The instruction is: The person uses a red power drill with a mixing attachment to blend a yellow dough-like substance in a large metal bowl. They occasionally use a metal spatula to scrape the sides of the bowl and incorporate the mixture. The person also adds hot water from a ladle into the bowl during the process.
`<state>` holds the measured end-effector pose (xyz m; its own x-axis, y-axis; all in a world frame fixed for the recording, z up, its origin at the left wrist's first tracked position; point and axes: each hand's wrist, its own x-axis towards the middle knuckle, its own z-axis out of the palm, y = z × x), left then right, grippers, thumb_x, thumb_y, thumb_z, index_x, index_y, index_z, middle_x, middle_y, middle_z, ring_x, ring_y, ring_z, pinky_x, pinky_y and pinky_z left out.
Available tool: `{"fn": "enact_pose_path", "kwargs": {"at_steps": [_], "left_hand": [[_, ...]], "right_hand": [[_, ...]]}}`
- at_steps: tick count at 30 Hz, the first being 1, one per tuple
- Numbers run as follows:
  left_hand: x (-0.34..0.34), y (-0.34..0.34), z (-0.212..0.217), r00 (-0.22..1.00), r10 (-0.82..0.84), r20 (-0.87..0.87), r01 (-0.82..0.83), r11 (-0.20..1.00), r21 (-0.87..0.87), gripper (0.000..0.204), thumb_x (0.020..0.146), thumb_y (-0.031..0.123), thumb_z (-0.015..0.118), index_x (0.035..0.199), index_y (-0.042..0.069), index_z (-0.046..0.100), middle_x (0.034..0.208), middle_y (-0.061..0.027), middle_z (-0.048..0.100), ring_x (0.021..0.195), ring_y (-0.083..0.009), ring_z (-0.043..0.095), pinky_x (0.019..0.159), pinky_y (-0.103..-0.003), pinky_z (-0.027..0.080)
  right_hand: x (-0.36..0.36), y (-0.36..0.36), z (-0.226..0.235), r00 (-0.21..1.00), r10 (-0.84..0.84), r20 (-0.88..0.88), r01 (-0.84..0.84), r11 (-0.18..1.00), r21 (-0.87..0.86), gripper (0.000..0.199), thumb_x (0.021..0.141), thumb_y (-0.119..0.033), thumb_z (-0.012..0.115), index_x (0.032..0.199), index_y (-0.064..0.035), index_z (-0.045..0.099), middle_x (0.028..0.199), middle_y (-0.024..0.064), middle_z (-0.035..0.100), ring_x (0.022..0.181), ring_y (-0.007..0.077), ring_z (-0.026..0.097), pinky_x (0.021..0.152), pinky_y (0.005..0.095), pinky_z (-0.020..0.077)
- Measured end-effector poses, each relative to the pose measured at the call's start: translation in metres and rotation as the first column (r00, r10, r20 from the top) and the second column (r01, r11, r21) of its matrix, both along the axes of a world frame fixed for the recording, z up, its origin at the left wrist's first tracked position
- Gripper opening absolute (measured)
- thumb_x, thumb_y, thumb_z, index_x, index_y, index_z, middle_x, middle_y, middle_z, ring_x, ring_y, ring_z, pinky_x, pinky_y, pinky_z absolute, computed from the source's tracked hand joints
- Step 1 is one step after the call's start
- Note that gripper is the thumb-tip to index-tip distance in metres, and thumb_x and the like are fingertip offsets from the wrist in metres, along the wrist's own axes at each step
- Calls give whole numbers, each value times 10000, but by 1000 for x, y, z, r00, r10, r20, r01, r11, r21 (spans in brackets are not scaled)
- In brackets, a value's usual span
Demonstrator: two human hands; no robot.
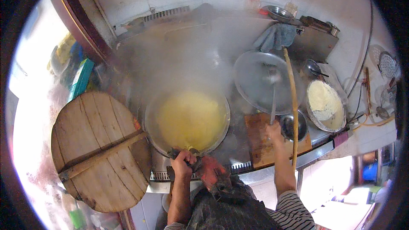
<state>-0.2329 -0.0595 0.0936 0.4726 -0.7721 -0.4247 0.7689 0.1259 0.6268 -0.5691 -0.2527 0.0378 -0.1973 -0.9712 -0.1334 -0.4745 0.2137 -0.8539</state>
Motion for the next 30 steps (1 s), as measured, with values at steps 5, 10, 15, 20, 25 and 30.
{"fn": "enact_pose_path", "kwargs": {"at_steps": [5,10,15,20,25,30], "left_hand": [[-14,-4,27,998,29,58,-30,999,31,163,685,-30,495,721,107,415,527,-38,331,422,-190,348,438,-347,334],[-6,1,15,996,-13,92,11,1000,24,159,689,-23,505,718,106,417,517,-42,356,413,-192,371,430,-346,342],[-4,1,6,999,-8,41,8,1000,10,179,692,-51,492,729,98,400,519,-46,362,411,-190,375,427,-336,333],[-10,-6,24,1000,-5,9,5,1000,-11,219,684,-79,492,721,109,386,524,-43,365,402,-181,364,418,-328,310],[-10,-4,21,991,-5,132,9,999,-32,130,717,-19,478,753,86,412,528,-43,368,409,-191,375,410,-347,338],[-9,-6,16,997,-19,77,22,999,-30,167,709,-39,483,756,101,407,519,-39,373,401,-186,376,407,-332,334]], "right_hand": [[-3,-6,21,-77,-372,925,-412,857,310,173,832,-99,524,672,-83,458,527,-28,419,408,78,420,344,214,349],[1,22,62,-130,-365,922,-496,829,258,182,849,-80,487,672,-84,445,548,-35,402,424,49,404,336,192,335],[4,61,103,22,-330,944,-458,835,303,61,843,-70,490,819,-24,522,588,-33,405,424,45,389,321,185,332],[9,91,131,94,-321,942,-462,824,327,101,828,-59,504,915,-13,527,591,-30,408,409,52,375,280,197,299],[20,110,136,320,-244,916,-485,788,379,119,817,-53,496,933,-49,520,580,-28,408,393,48,365,282,197,283],[39,118,126,561,-111,821,-463,779,422,158,791,-50,538,937,-81,487,545,-13,395,380,80,374,290,232,291]]}}
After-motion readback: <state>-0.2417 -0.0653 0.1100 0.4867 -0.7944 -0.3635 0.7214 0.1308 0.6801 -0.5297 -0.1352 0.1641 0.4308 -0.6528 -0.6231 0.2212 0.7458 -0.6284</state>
